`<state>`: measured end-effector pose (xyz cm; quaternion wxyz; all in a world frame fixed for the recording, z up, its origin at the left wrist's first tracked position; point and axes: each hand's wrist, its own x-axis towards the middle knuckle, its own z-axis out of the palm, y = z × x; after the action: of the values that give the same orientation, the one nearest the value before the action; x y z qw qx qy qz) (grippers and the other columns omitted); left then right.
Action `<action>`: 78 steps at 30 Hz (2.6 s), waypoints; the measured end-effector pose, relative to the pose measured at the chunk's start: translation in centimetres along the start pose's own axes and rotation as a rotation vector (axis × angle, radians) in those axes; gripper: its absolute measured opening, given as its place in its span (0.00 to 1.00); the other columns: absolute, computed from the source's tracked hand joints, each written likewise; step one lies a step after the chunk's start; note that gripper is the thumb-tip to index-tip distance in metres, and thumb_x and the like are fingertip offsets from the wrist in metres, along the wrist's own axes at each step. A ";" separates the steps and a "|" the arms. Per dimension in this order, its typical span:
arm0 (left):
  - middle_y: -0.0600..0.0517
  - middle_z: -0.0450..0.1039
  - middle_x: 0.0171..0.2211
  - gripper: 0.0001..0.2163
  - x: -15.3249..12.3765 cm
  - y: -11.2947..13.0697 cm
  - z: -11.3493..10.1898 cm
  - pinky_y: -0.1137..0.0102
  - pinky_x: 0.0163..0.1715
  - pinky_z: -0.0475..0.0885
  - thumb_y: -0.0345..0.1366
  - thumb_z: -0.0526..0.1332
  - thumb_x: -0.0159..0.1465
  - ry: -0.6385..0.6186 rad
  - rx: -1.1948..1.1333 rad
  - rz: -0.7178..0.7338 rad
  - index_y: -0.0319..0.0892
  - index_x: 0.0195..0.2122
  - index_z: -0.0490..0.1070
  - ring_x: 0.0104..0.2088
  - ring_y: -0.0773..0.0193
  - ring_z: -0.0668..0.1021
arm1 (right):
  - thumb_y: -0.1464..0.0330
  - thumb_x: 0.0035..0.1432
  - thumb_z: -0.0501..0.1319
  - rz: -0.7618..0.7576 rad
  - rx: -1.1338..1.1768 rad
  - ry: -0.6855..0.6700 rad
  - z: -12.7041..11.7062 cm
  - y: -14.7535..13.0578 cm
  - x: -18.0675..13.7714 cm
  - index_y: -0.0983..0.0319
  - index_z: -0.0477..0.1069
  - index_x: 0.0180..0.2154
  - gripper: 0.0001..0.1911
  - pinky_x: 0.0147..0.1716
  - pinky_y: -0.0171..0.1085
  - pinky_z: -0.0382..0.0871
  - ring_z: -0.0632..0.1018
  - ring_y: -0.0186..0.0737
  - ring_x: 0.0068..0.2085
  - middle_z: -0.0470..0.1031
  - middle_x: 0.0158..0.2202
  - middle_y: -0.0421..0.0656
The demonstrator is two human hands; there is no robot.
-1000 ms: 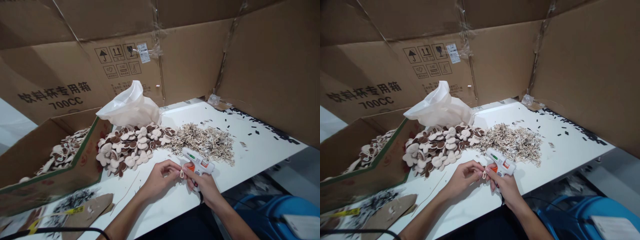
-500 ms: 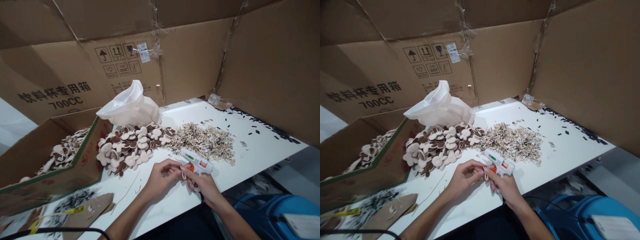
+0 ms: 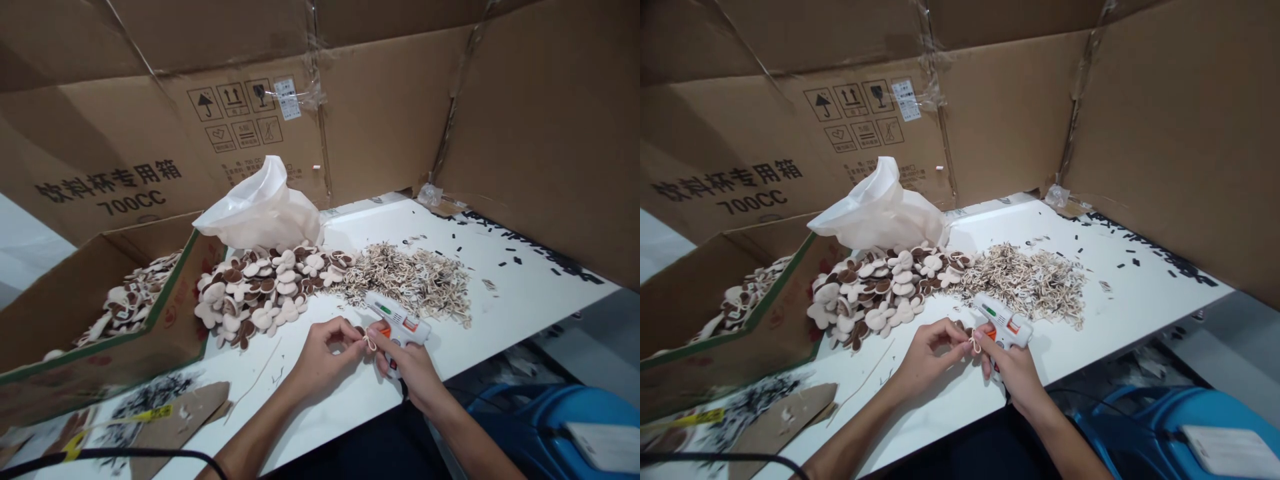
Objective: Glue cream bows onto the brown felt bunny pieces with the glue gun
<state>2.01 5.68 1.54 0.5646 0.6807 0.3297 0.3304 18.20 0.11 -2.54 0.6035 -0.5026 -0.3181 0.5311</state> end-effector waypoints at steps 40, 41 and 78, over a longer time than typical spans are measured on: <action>0.48 0.79 0.31 0.17 1.4 -0.8 -3.3 0.70 0.34 0.75 0.46 0.73 0.58 0.089 -0.067 -0.163 0.39 0.40 0.78 0.32 0.63 0.79 | 0.50 0.54 0.71 -0.077 -0.042 0.098 0.4 -0.1 0.1 0.62 0.77 0.33 0.21 0.17 0.34 0.58 0.67 0.31 0.17 0.79 0.26 0.43; 0.48 0.79 0.32 0.16 1.4 -0.7 -3.5 0.70 0.34 0.74 0.46 0.73 0.58 0.063 -0.069 -0.177 0.39 0.40 0.78 0.32 0.63 0.79 | 0.51 0.54 0.71 -0.084 -0.039 0.106 0.4 -0.1 0.1 0.62 0.77 0.33 0.20 0.17 0.34 0.59 0.67 0.32 0.17 0.78 0.25 0.42; 0.57 0.69 0.27 0.12 0.6 -1.4 -2.6 0.74 0.24 0.56 0.37 0.67 0.59 0.007 0.152 -0.241 0.39 0.44 0.76 0.23 0.70 0.63 | 0.56 0.46 0.77 -0.070 -0.051 0.225 0.9 0.8 0.1 0.63 0.75 0.39 0.24 0.28 0.42 0.80 0.81 0.45 0.24 0.81 0.25 0.43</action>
<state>0.09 7.77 0.63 0.5460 0.6757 0.4350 0.2367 17.18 0.39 -3.07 0.6406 -0.5626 -0.2792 0.4417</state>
